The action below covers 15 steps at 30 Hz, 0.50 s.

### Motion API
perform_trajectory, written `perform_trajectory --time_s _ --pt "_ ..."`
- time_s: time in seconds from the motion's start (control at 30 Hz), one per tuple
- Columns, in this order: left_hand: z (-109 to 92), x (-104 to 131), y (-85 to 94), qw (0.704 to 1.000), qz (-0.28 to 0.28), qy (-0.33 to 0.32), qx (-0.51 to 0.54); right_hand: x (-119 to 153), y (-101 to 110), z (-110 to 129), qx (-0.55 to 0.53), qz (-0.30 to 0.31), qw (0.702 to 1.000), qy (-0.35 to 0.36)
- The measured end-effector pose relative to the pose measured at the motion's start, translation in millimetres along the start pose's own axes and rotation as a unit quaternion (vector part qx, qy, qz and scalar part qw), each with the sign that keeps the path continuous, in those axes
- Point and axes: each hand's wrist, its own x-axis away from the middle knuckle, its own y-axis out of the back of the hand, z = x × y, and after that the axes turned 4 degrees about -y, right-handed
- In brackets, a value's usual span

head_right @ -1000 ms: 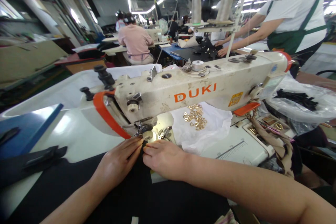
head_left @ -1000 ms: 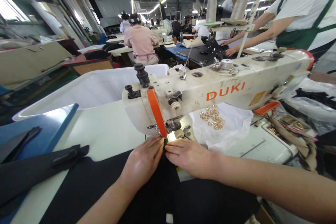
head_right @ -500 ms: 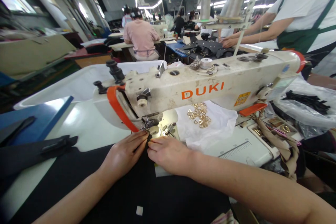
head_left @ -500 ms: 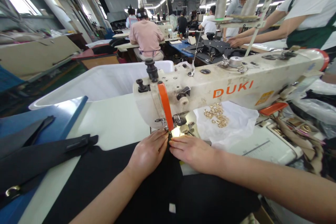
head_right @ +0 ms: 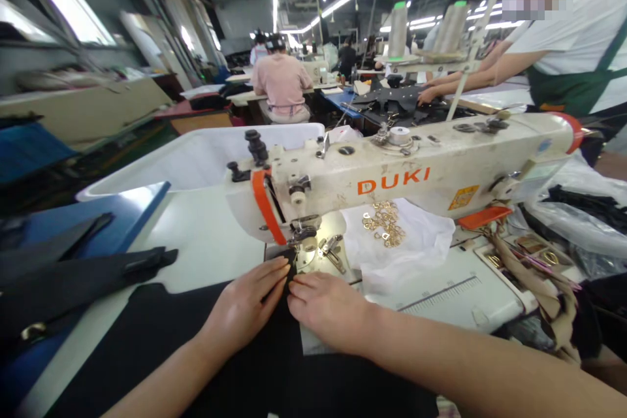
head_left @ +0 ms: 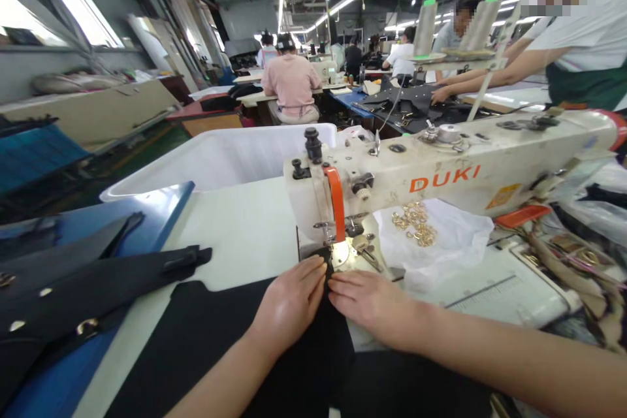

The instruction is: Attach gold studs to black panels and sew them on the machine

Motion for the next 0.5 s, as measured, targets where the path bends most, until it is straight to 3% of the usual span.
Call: perform_trajectory --time_s 0.17,0.27,0.37,0.5 --pt "-29.7 24.1 14.6 1.000 -0.002 0.030 0.002 11.5 -4.1 29.6 -0.030 -0.030 0.999 -0.001" --pt "-33.5 27.6 22.2 0.995 -0.039 0.087 0.013 12.1 -8.8 32.0 -0.029 -0.030 0.999 0.005" --pt "-16.8 43.2 48.5 0.978 -0.084 0.191 -0.001 11.6 -12.5 28.4 -0.041 -0.035 0.999 0.006" --pt "26.1 107.1 115.5 0.919 -0.061 0.384 -0.060 11.7 -15.9 27.3 -0.067 -0.042 0.997 -0.008"
